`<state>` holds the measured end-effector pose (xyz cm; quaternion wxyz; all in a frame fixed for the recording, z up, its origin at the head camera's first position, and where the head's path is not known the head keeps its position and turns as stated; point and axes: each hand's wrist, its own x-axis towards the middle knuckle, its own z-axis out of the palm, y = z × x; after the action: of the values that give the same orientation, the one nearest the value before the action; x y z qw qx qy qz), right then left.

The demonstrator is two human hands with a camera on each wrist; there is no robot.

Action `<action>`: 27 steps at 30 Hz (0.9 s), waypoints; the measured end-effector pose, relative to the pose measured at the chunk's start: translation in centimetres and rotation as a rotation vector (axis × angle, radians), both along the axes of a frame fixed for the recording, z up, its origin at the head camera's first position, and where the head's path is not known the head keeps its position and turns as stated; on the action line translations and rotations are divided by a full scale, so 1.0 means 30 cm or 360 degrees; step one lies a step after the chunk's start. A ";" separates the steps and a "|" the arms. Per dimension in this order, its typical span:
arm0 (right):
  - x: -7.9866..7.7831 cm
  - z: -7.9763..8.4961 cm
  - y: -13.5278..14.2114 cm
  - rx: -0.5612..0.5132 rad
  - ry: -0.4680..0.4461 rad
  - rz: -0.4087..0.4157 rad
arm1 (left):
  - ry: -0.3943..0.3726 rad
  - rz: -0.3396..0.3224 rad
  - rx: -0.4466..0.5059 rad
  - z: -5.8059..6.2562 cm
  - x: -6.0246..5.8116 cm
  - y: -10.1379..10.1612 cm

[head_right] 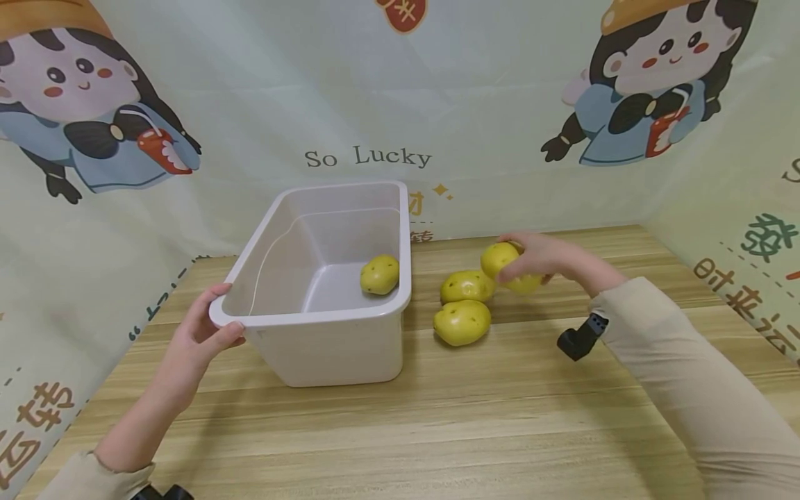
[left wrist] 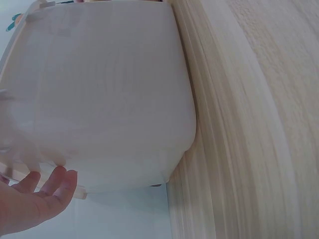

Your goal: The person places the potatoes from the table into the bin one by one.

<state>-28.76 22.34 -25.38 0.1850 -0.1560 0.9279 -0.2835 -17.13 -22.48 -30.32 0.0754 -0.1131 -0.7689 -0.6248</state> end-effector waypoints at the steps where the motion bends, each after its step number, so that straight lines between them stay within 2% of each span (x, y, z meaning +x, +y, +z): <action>1: 0.001 0.005 -0.003 -0.0002 0.0008 -0.0001 | -0.0001 -0.0001 0.0002 0.000 0.000 0.000; 27: -0.010 0.115 -0.077 0.0032 0.0070 0.0036 | -0.0036 0.0005 -0.0010 -0.002 0.000 -0.002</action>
<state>-29.05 20.02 -21.92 0.1693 -0.1707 0.9328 -0.2685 -17.14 -22.53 -30.38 0.0674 -0.1050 -0.7719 -0.6234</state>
